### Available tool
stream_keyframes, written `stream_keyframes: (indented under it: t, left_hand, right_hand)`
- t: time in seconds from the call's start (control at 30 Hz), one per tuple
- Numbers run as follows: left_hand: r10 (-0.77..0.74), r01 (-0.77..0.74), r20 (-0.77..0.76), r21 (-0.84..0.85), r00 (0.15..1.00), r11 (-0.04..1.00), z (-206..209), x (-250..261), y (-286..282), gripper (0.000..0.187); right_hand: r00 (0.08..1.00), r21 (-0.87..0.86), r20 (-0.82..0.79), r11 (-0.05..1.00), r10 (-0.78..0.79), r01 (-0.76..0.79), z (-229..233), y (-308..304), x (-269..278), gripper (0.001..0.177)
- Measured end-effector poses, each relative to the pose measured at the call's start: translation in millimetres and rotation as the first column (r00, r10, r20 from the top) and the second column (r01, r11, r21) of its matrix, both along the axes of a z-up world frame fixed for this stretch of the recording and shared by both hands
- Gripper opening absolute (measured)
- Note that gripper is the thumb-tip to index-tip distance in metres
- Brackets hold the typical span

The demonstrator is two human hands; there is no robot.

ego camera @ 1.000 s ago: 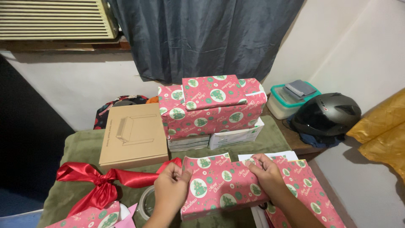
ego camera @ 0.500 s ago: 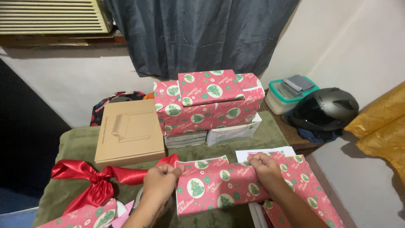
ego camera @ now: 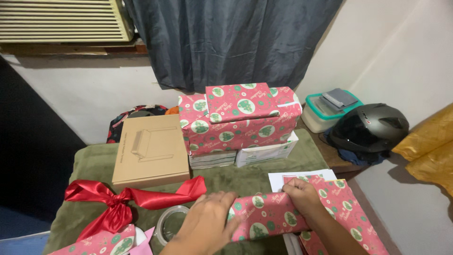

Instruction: The person wraps a small rectangular box with red Christmas-themed wrapping paper on a table. They fold the paper edges, apply clear tape to secure the folds, and use scissors to trim excess paper. The wrapped box is placed on the table with other wrapped gifts.

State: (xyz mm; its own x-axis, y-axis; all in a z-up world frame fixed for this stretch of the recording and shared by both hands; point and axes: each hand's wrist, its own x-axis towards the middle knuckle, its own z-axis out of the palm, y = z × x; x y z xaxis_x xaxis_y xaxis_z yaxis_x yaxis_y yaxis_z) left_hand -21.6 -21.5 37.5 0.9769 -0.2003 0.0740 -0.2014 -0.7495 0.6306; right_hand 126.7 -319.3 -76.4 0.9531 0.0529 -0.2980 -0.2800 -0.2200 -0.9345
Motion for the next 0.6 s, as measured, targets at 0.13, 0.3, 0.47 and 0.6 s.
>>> stream_keyframes:
  t: [0.13,0.3,0.47,0.6]
  left_hand:
    - [-0.156,0.117,0.256,0.161,0.954,0.98,2.6,-5.8,-0.5,0.096]
    - [-0.154,0.197,-0.133,0.42,0.979,0.886,12.0,-2.2,-3.4,0.095]
    - [-0.138,0.148,-0.051,0.327,0.989,0.933,4.6,2.9,6.2,0.081]
    - [-0.149,0.105,0.106,0.34,0.983,0.935,-29.7,0.7,3.5,0.071]
  right_hand:
    - [1.0,-0.006,0.006,1.0,0.017,-0.017,15.3,4.9,-6.5,0.015]
    - [0.852,-0.488,0.523,0.831,0.034,0.267,76.4,41.5,-34.5,0.021]
    - [0.348,-0.645,0.535,0.638,0.77,-0.421,132.2,43.5,-71.3,0.065]
    - [0.18,-0.805,0.433,0.469,0.883,-0.364,108.2,37.0,-78.4,0.07]
